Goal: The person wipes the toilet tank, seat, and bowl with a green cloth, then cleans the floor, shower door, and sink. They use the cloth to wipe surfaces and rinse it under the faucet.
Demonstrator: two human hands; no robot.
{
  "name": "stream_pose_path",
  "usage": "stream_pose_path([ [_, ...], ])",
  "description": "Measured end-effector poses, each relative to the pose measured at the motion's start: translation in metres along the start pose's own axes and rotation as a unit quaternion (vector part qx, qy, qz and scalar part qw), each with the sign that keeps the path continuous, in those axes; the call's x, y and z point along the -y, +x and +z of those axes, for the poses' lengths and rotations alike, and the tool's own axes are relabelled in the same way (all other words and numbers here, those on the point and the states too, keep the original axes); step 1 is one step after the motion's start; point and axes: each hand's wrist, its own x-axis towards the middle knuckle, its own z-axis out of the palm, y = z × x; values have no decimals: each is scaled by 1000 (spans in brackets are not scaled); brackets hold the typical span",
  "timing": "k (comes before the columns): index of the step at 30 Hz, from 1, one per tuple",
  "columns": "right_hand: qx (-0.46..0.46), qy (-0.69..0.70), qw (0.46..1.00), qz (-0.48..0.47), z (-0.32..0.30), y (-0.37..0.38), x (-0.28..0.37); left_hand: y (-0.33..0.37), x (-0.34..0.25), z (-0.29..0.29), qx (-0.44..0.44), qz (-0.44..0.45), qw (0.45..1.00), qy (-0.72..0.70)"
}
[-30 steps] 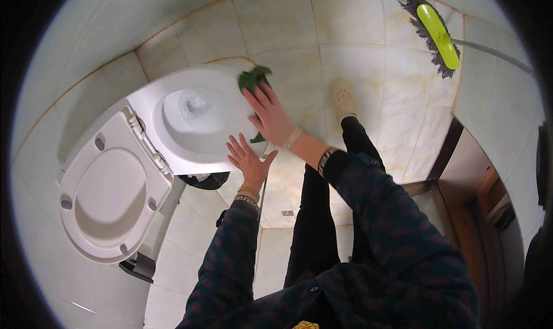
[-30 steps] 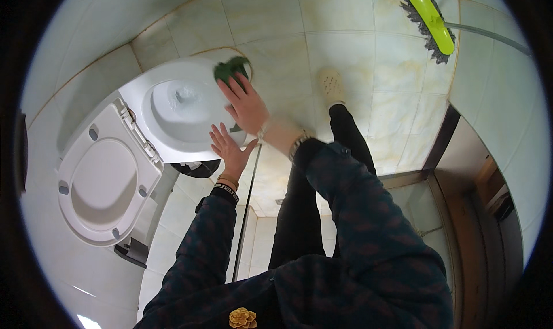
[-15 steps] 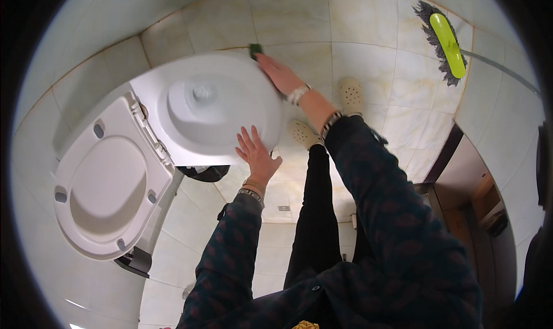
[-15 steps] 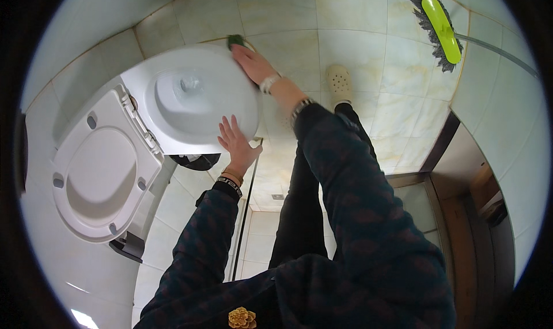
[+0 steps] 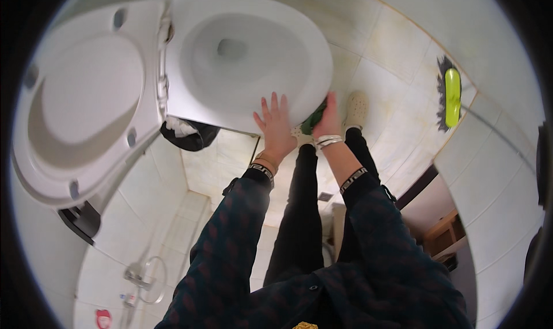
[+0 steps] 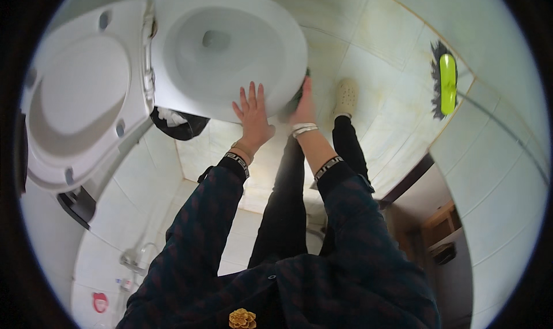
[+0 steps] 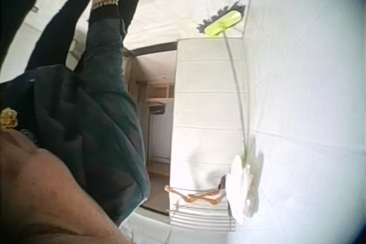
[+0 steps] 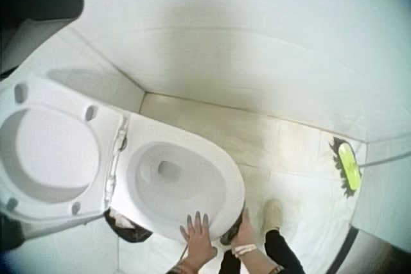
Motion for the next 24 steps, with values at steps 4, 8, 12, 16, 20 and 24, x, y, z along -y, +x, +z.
stream_pose_path([
  [4,-49,-135,985,-100,7,-9,1,-11,4,4,-115,21,990,-74],
  [8,-43,-149,985,-70,7,-32,-41,-41,19,16,-213,-60,965,-142],
  [12,-23,-88,995,34,15,-45,-105,-85,52,35,-253,-171,925,-227],
  [16,-53,-83,992,84,56,-34,-167,-125,87,51,-209,-268,901,-271],
  [20,35,-137,985,102,113,-22,-221,-145,99,64,-226,-330,859,-319],
  [24,111,-300,943,94,138,-19,-252,-143,89,73,-234,-370,835,-334],
])
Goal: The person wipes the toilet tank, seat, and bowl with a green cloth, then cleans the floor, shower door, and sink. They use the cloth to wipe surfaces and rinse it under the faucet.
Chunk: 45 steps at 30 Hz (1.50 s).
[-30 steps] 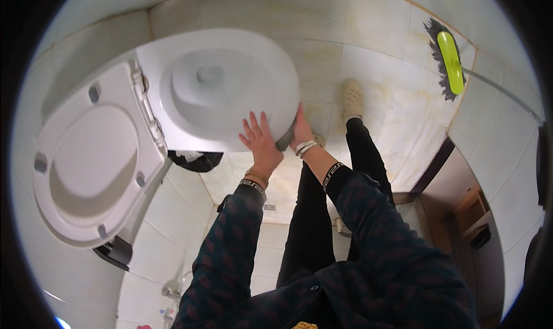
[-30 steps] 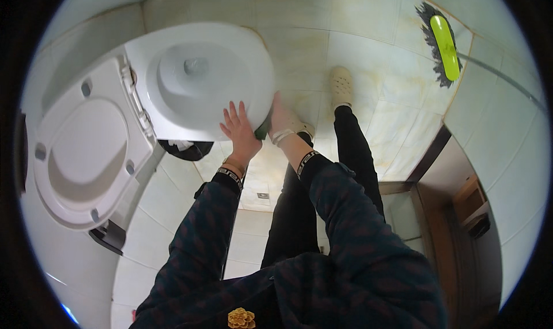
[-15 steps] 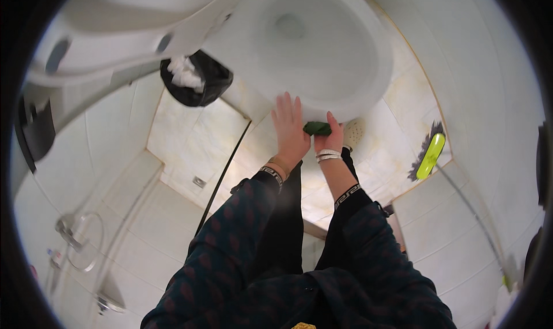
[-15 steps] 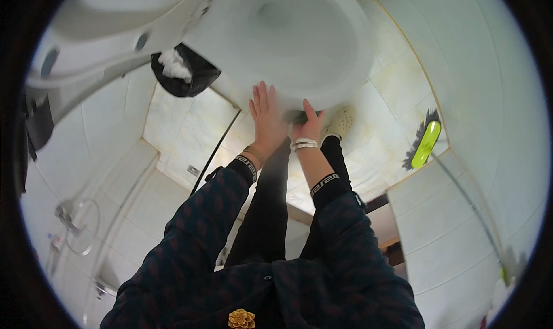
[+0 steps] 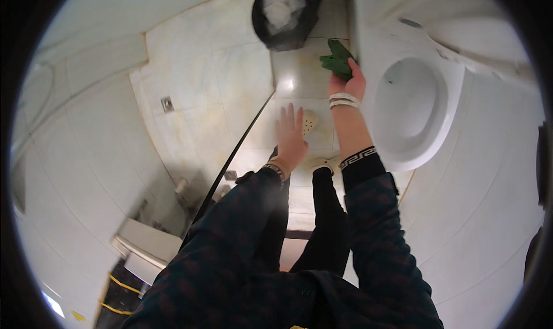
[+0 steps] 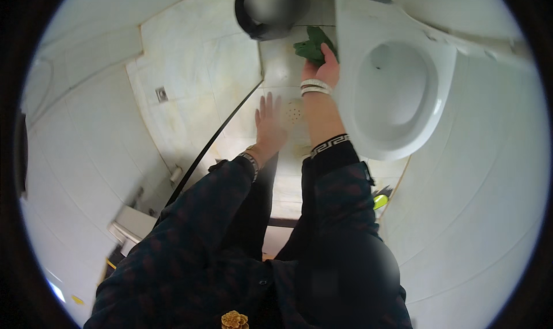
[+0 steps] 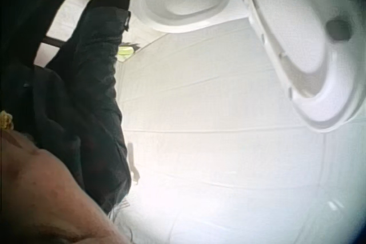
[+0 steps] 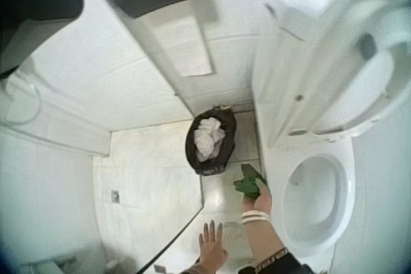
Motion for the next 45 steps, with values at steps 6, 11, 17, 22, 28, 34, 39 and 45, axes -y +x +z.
stream_pose_path([
  [6,273,-717,404,-498,53,53,3,-7,-19,14,31,-5,999,-16],
  [11,287,-806,-198,-477,94,97,24,-7,-18,15,54,-7,998,26],
  [17,267,-890,-221,-297,8,51,17,-8,-10,16,71,-29,996,41],
  [22,401,-862,-245,-190,-108,-27,58,-5,-9,9,62,-31,997,23],
  [28,512,-798,-29,-318,-134,-47,107,9,-17,3,46,-7,999,7],
  [34,478,-707,118,-509,-40,38,96,22,-37,0,39,47,998,2],
  [39,413,-688,93,-590,-10,84,147,36,-52,-1,37,79,996,1],
  [45,260,-766,63,-584,-20,128,271,33,-49,4,44,100,994,7],
])
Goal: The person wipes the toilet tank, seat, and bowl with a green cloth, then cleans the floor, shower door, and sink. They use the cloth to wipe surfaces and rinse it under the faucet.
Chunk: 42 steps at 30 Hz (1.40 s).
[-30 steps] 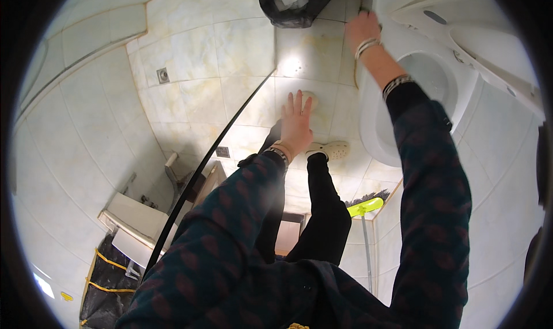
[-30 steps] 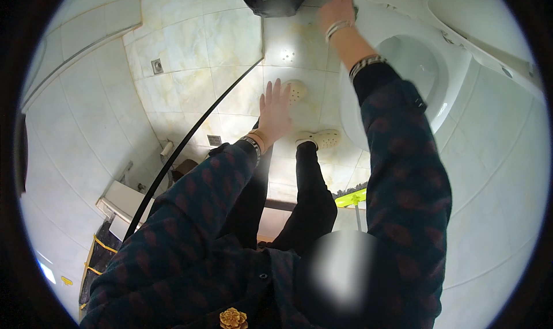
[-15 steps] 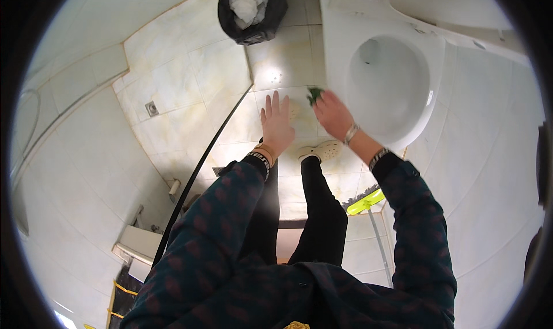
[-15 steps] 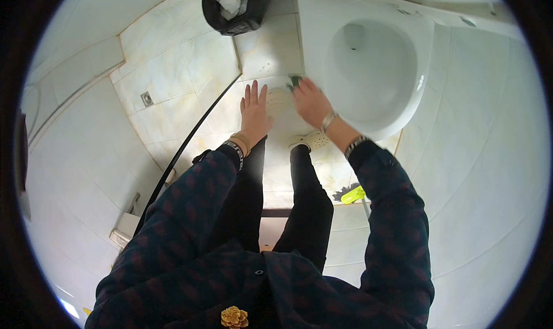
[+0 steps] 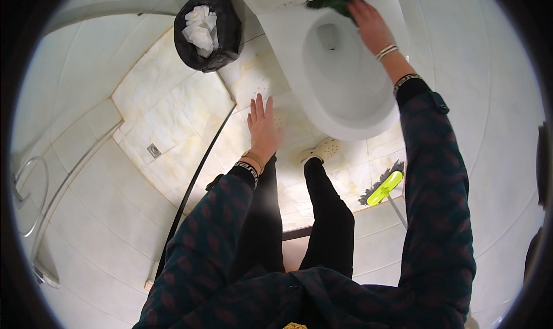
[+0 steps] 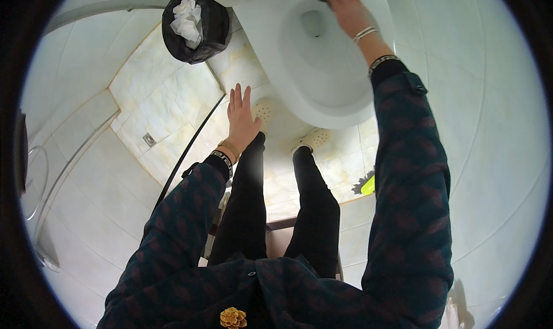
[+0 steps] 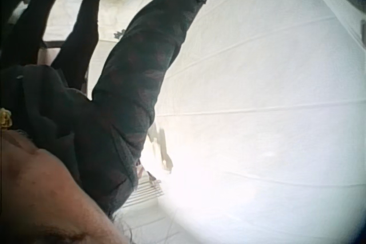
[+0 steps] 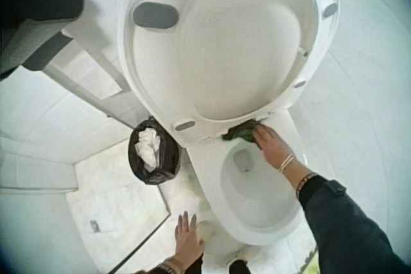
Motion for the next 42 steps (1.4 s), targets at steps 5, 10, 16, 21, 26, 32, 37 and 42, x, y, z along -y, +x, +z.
stream_pose_path([
  [5,16,10,992,125,-11,-55,-35,-10,4,5,30,1,999,27],
  [10,-6,61,935,349,-18,-133,2,-13,-4,3,61,-11,997,37],
  [16,-5,78,838,540,-38,-212,98,-15,-18,2,43,36,998,39],
  [21,-5,197,659,725,-56,-215,180,-26,-37,3,56,59,995,56],
  [26,6,302,450,840,-50,-180,260,-38,-56,4,74,90,990,77],
  [32,117,334,405,843,-44,-120,316,-48,-74,-7,46,140,987,61],
  [37,13,599,404,691,-136,-115,306,-66,-106,-40,31,164,986,17],
  [42,-169,749,361,529,-221,-128,272,-101,-158,-81,35,216,976,-4],
])
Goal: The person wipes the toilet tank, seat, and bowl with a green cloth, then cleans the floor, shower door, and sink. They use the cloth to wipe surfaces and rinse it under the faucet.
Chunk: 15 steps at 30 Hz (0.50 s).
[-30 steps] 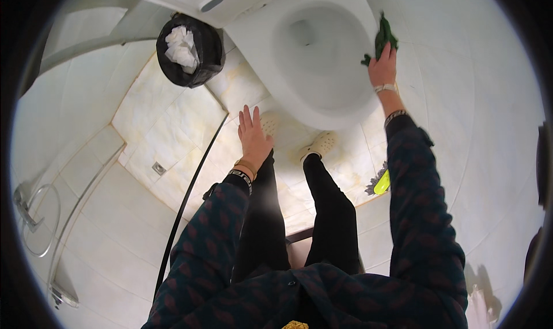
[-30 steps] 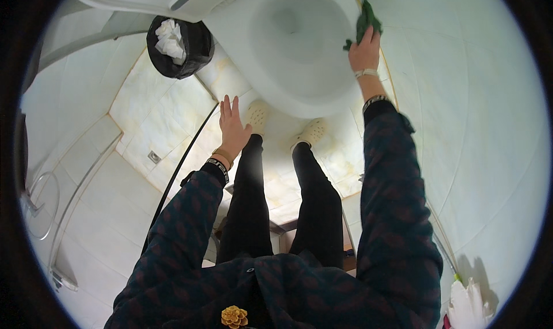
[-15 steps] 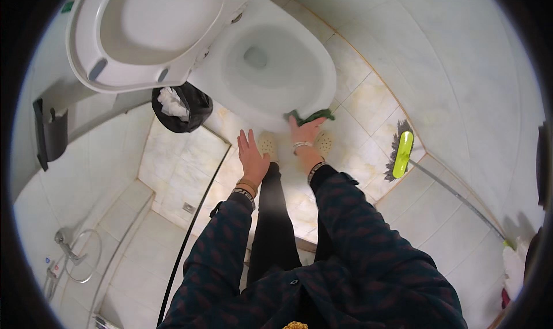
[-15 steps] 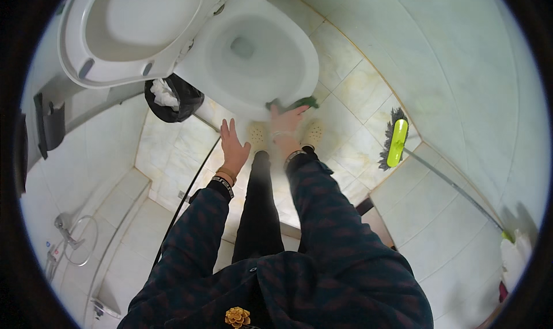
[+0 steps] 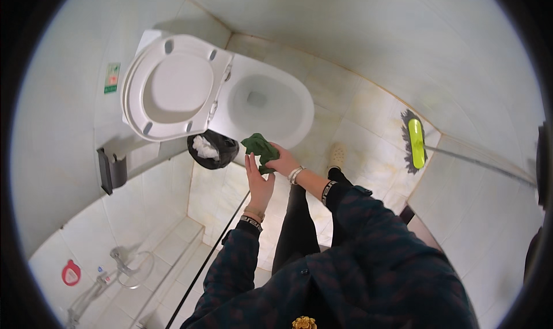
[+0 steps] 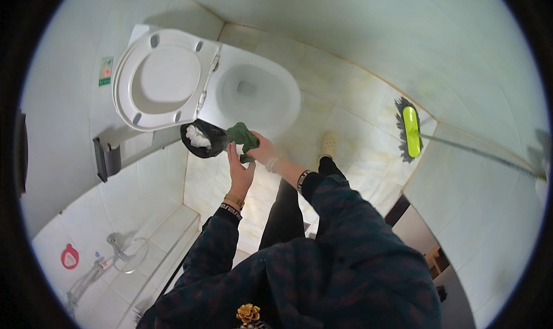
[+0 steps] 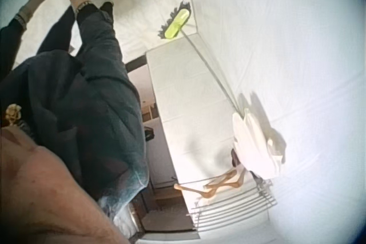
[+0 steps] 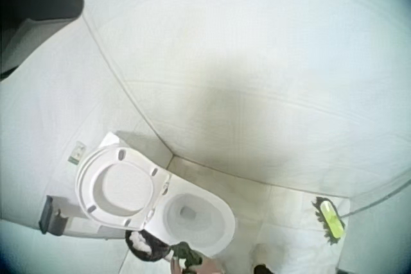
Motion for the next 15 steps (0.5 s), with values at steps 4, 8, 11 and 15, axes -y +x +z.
stream_pose_path([
  [4,-26,-8,999,-23,-51,-48,35,-13,-60,-14,35,75,997,2],
  [8,-106,26,993,-51,-120,-102,57,-17,-124,-15,81,150,985,39],
  [11,-224,-65,972,-16,-179,-149,68,-16,-170,-12,131,195,971,46],
  [15,-266,71,958,-85,-232,-210,77,-11,-224,-4,184,254,948,44],
])
